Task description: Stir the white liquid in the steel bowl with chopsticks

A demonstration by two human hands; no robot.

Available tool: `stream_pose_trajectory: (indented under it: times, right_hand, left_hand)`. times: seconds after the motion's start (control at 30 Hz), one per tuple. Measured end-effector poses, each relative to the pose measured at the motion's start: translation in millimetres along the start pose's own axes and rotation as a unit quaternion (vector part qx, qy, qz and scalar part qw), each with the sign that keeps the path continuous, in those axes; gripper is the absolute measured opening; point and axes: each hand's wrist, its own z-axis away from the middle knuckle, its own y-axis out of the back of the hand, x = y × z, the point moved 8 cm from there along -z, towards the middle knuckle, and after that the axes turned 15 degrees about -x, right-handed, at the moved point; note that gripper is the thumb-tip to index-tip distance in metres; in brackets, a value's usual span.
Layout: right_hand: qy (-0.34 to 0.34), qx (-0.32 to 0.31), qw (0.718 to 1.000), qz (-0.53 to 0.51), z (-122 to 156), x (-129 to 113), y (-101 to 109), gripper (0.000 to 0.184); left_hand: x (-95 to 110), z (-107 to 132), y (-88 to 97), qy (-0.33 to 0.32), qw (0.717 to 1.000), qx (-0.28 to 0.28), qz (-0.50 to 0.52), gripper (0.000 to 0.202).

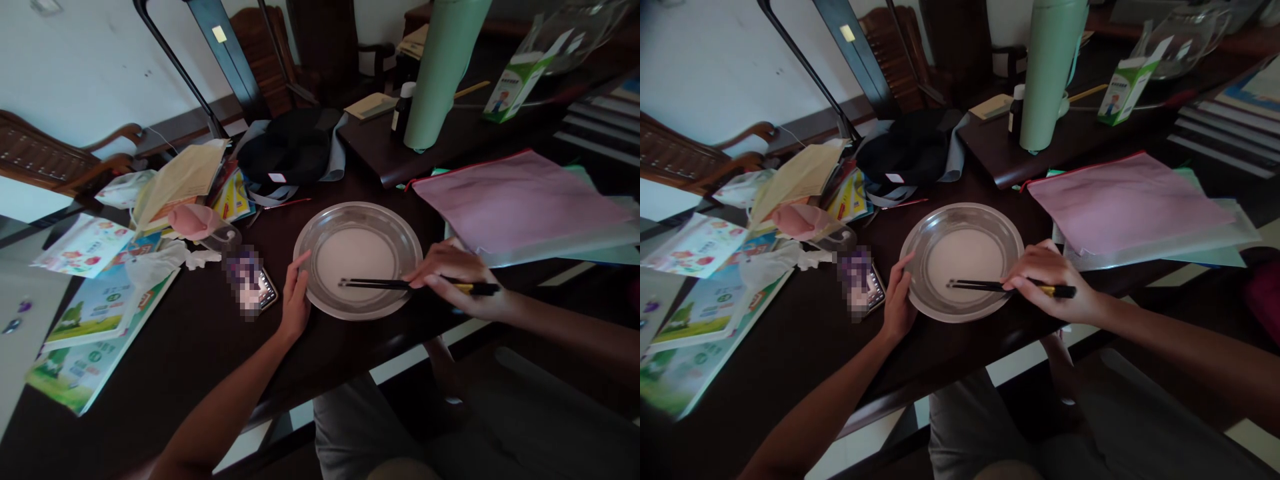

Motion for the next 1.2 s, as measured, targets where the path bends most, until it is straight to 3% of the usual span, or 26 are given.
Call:
stream_pose_trajectory:
  times: [0.2, 0.4, 0.57, 0.67, 0.8, 0.97, 1.2]
  right_hand:
    - [-0.031, -0.006, 0.998, 0.047, -12.8, 9.4, -13.1, 0.013]
    - [-0.068, 0.048, 0.994, 0.074, -2.6, 14.2, 14.3, 0.025]
    - [-0.031, 0.066, 0.997, -0.008, 7.6, 7.3, 29.4, 0.035]
    - [-0.014, 0.044, 0.999, -0.028, 4.9, 2.7, 22.3, 0.035]
    - [-0.016, 0.002, 1.0, 0.01, -5.4, 1.4, 1.4, 0.021]
    - [-0.031, -0.005, 0.998, 0.048, -13.6, 9.6, -8.5, 0.013]
    - [-0.057, 0.065, 0.993, 0.076, -1.7, 15.2, 21.1, 0.025]
  left_hand:
    - [0.7, 0.0, -0.2, -0.001, 1.0, -0.003, -0.003, 0.052]
    - [2.0, 0.5, -0.8, -0.005, 1.0, -0.004, -0.014, 0.052]
    - [1.0, 0.2, -0.6, -0.005, 1.0, -0.001, -0.015, 0.051]
    - [1.5, 0.5, 1.0, -0.008, 1.0, 0.008, -0.016, 0.051]
    - [2.1, 1.1, 1.2, -0.004, 1.0, 0.007, -0.018, 0.052]
    - [-0.4, 0.4, 0.5, -0.003, 1.0, -0.003, -0.009, 0.051]
    - [2.8, -0.3, -0.4, -0.011, 1.0, -0.002, -0.017, 0.052]
